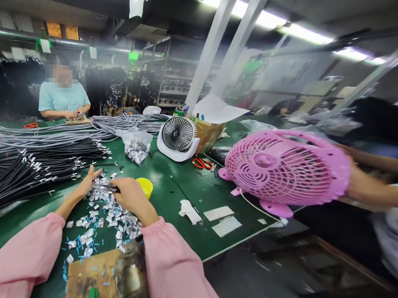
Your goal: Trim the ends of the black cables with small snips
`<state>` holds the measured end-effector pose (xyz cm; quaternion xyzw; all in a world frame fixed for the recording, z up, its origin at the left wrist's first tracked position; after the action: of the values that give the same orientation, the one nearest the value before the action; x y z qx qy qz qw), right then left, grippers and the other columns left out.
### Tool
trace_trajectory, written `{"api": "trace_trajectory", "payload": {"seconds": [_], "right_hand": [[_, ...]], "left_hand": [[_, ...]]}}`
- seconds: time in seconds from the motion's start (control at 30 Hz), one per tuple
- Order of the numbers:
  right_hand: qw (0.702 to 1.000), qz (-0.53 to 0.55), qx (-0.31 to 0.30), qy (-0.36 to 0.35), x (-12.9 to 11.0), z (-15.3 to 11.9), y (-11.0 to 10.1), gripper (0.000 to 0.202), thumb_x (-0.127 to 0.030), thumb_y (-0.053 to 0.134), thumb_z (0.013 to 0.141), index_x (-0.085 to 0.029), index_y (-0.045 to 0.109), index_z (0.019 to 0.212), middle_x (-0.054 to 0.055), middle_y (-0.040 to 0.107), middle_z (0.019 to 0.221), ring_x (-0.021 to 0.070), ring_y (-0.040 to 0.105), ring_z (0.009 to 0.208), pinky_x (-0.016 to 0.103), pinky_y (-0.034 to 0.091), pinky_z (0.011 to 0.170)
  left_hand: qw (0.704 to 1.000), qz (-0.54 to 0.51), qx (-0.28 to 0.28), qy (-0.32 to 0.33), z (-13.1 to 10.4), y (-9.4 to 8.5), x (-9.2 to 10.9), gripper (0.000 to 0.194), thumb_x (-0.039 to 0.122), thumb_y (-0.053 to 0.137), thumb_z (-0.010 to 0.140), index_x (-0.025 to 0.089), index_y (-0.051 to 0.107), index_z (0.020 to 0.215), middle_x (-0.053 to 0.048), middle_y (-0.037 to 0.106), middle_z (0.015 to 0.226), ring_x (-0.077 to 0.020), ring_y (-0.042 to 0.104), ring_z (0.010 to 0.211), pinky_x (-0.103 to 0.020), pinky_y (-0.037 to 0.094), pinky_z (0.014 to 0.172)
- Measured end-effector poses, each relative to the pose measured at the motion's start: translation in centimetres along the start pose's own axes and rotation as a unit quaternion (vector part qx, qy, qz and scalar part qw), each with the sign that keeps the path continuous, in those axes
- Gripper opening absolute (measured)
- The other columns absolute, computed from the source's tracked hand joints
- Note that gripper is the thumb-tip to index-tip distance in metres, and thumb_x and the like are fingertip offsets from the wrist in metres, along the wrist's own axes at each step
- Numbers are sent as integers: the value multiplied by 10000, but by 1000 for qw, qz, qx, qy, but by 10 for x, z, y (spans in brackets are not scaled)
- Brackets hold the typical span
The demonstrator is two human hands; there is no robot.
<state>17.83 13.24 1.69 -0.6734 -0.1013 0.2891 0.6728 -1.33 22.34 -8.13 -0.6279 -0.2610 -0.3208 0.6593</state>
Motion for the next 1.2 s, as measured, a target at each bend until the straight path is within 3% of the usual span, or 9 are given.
{"api": "trace_trajectory", "payload": {"seconds": [0.23,0.43,0.57,0.73,0.87,0.93,1.07,1.13,1.2], "right_hand": [[998,31,32,42,15,7,6,302,-146,539,934,-216,765,1121,88,779,1153,233,703,1100,253,448,813],[997,35,40,53,17,10,8,334,-147,552,933,-221,753,1189,83,771,1191,231,698,1130,249,462,848],[997,37,42,57,14,9,5,366,-169,553,940,-253,731,1248,58,765,1214,221,686,1157,247,471,879],[997,35,44,56,9,7,0,383,-183,531,950,-257,716,1277,64,754,1237,224,682,1166,257,478,893],[998,26,41,51,6,5,-1,375,-188,520,957,-246,716,1272,70,756,1229,229,684,1163,261,479,874],[998,19,38,51,6,5,-1,375,-189,529,955,-252,713,1275,64,755,1234,225,683,1163,258,474,878],[998,2,32,53,6,5,-2,357,-185,536,948,-257,726,1242,68,761,1210,229,681,1151,264,468,867],[998,-6,28,53,6,5,-2,344,-170,528,945,-245,737,1208,83,761,1197,241,682,1140,277,465,856],[998,-12,22,49,4,4,-2,331,-154,524,942,-237,745,1174,93,760,1190,249,681,1132,286,457,852]], "left_hand": [[992,-126,-25,-1,-27,-12,13,381,395,621,975,228,594,1316,-105,593,1400,-259,626,1187,-505,531,1001],[992,-107,57,-31,-63,-38,2,375,392,624,973,217,598,1304,-103,609,1368,-253,639,1157,-495,545,977],[989,-44,128,-62,-92,-42,-14,385,388,634,967,212,594,1307,-100,608,1363,-261,635,1161,-500,544,975],[982,36,169,-71,-101,-16,-12,393,376,654,956,195,594,1300,-100,613,1347,-264,638,1153,-503,550,961],[985,54,159,-40,-95,14,2,392,382,643,963,201,591,1306,-100,619,1338,-254,650,1128,-486,563,941],[987,60,146,-14,-97,16,5,390,384,638,967,207,590,1310,-101,618,1345,-251,651,1128,-484,563,944],[987,85,132,40,-125,-14,-6,523,472,540,1001,246,463,1467,-128,540,1476,-298,592,1265,-563,483,1059],[985,110,98,86,-149,-33,-17,579,536,326,1035,290,358,1558,-127,480,1562,-306,464,1420,-538,388,1164],[979,148,57,127,-173,-42,-29,679,659,346,964,324,391,1553,-81,461,1593,-331,362,1491,-535,351,1194]]}}
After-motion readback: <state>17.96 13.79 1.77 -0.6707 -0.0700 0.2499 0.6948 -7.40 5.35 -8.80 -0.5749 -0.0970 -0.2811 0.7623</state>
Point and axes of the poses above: each hand's wrist, its own z-axis towards the middle knuckle, its own y-axis out of the palm, x = y × z, the point moved 3 cm from there along z, towards the middle knuckle
